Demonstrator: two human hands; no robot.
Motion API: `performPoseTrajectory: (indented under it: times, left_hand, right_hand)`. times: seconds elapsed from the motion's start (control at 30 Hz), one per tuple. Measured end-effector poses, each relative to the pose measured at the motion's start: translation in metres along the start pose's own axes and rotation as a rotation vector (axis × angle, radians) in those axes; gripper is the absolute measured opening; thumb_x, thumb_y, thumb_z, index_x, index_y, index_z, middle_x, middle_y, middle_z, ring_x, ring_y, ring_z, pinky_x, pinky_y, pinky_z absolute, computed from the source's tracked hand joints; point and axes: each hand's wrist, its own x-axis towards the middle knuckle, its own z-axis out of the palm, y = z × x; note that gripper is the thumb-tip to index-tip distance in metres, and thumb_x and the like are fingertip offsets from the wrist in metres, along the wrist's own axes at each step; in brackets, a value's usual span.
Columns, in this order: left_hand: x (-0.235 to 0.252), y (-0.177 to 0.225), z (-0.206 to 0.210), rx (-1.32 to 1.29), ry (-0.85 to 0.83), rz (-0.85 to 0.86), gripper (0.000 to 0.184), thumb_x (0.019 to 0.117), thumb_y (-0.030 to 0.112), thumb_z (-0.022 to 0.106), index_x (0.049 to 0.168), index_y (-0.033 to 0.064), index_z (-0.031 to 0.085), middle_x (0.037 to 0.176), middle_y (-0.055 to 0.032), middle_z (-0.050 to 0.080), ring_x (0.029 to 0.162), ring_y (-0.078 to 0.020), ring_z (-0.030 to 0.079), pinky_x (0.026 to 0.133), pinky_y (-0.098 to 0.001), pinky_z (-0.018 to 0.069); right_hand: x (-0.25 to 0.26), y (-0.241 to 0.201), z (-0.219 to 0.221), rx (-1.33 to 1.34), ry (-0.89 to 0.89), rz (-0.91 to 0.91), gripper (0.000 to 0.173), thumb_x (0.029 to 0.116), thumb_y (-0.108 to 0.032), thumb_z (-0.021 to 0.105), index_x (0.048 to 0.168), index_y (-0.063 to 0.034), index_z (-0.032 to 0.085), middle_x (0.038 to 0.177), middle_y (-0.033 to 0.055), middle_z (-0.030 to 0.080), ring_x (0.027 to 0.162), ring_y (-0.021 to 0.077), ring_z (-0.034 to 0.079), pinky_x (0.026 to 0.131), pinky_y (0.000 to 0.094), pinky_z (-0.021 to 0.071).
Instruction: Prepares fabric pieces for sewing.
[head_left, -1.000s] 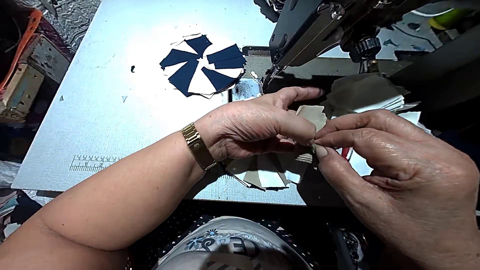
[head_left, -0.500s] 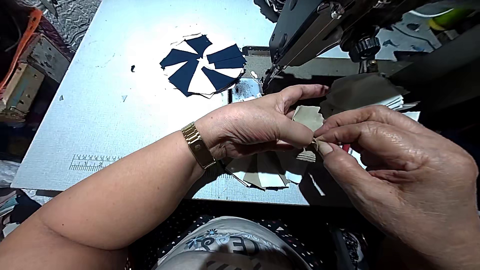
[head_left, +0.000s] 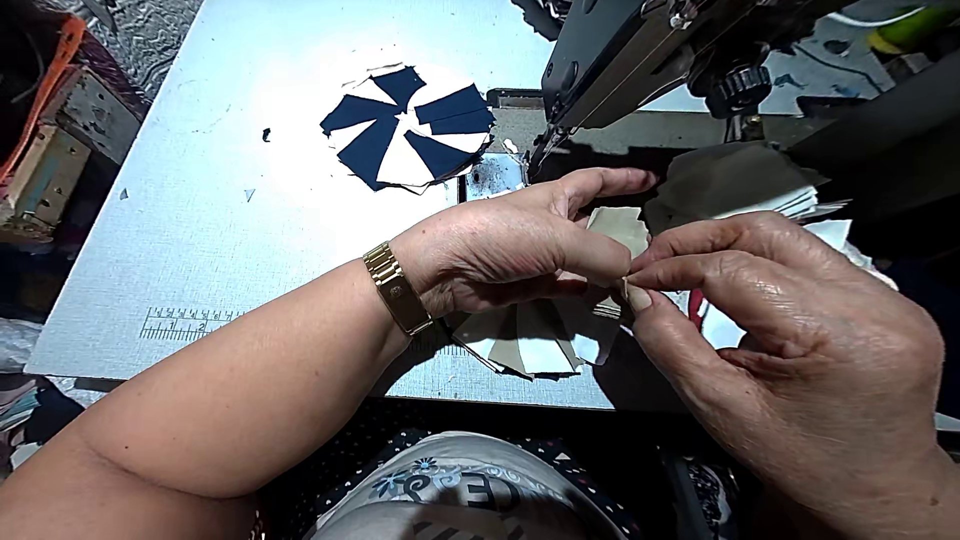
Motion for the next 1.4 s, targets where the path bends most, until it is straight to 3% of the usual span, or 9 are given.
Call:
performPoseTrajectory:
  times: [0.4,0.67,0.9,1.2,1.4]
  left_hand:
    - [0.0014,-0.0004,0.0003,0.031,-0.019,0.009,0.083,0.0887,-0.022,0.051,0.16,0.0101,0.024,0.148,-0.0191,0.047,0.117,-0.0199,0.063,0.091,-0.0323,0.0574]
    - [0.0016,-0.0017,-0.0001,0.04,-0.012,0.013,0.079,0.0901,-0.017,0.05,0.16,0.0097,0.025,0.15,-0.0189,0.045,0.12,-0.0208,0.061,0.094,-0.0346,0.0558]
    - [0.0019,-0.0017,-0.0003,0.059,0.024,-0.013,0.077,0.0894,-0.02,0.045,0.159,0.0105,0.029,0.144,-0.0184,0.05,0.112,-0.0183,0.063,0.087,-0.0325,0.0569]
    - [0.0017,-0.0018,-0.0003,0.084,0.037,-0.055,0.077,0.0906,-0.018,0.047,0.159,0.0126,0.029,0.138,-0.0182,0.054,0.103,-0.0172,0.066,0.081,-0.0316,0.0582]
    - [0.0011,-0.0017,0.0008,0.092,0.038,-0.056,0.076,0.0911,-0.017,0.047,0.159,0.0123,0.03,0.135,-0.0179,0.055,0.102,-0.0168,0.064,0.081,-0.0308,0.0569]
  right_hand:
    - [-0.0017,0.0012,-0.0002,0.017,0.002,0.016,0.018,0.0932,-0.01,0.057,0.091,0.0001,0.072,0.105,0.0116,0.064,0.096,0.01,0.061,0.078,0.0197,0.0499]
    - [-0.0031,0.0021,0.0027,0.02,0.017,0.041,0.016,0.0932,-0.011,0.058,0.091,-0.0011,0.071,0.104,0.0108,0.064,0.097,0.0101,0.061,0.079,0.0198,0.0503]
    - [-0.0039,0.0018,0.0019,-0.001,-0.007,-0.02,0.015,0.0932,-0.009,0.062,0.097,0.0005,0.073,0.107,0.0131,0.065,0.099,0.0133,0.063,0.082,0.0222,0.0519]
    - [-0.0055,0.0023,0.0021,-0.033,-0.033,-0.044,0.018,0.0944,-0.012,0.062,0.098,0.0003,0.075,0.104,0.0134,0.066,0.093,0.0152,0.063,0.077,0.0251,0.0519]
    - [-0.0058,0.002,0.0019,0.014,-0.022,-0.007,0.02,0.0947,-0.012,0.059,0.097,-0.0007,0.076,0.103,0.0103,0.066,0.087,0.0078,0.059,0.071,0.0185,0.0483]
